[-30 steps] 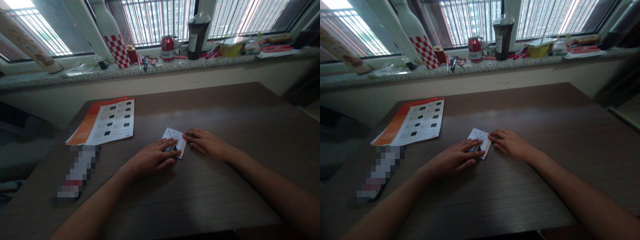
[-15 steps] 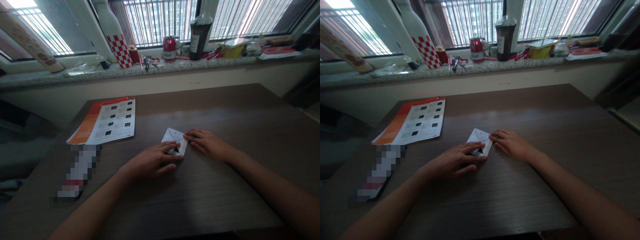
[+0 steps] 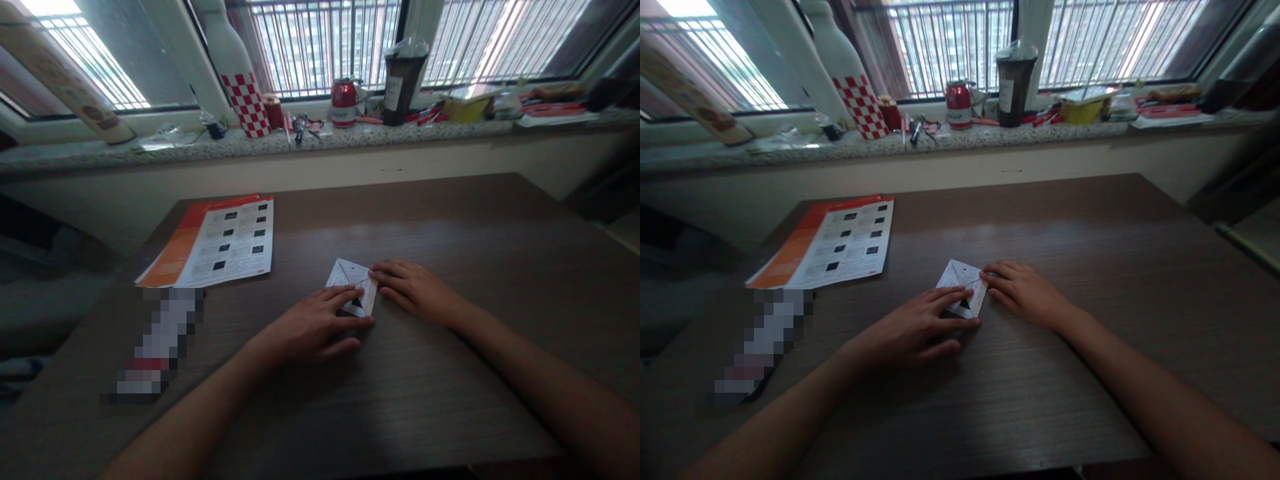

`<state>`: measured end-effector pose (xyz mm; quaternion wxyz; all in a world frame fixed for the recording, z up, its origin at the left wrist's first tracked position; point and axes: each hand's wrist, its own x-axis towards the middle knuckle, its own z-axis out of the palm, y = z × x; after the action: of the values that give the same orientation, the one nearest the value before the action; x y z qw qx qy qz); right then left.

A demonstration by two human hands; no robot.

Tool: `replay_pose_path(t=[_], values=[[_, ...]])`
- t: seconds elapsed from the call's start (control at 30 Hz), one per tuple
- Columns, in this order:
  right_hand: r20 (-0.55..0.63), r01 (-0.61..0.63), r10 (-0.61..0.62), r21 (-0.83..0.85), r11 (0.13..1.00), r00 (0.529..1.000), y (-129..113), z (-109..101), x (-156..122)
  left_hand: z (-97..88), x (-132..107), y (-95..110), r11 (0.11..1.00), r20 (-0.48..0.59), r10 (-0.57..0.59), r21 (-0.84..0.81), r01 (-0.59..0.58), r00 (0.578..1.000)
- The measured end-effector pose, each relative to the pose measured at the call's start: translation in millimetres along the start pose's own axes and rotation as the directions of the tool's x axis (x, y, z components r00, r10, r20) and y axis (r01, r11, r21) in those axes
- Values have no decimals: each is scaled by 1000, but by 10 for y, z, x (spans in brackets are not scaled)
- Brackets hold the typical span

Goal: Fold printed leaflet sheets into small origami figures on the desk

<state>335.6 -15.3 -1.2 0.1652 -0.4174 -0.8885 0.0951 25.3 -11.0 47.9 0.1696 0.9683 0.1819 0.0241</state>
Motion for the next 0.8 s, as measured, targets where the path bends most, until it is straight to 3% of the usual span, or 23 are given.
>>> replay_pose_path(t=[0.2,0.3,0.43,0.63,0.8], values=[[-51,-7,9,41,999,999,-81,-19,29,43,32,14,991,-42,62,-114,-67,997],[-83,-18,21,38,999,996,-117,-12,36,118,51,-8,986,-120,74,-141,-91,990],[-86,-11,12,14,1000,996,-117,12,26,211,64,-131,997,-287,-52,-76,32,956],[-87,-32,36,45,998,996,-113,11,19,245,74,-230,990,-253,-132,12,140,958],[-131,-111,131,150,983,983,-116,-3,18,270,101,-186,985,-319,-156,22,172,935]])
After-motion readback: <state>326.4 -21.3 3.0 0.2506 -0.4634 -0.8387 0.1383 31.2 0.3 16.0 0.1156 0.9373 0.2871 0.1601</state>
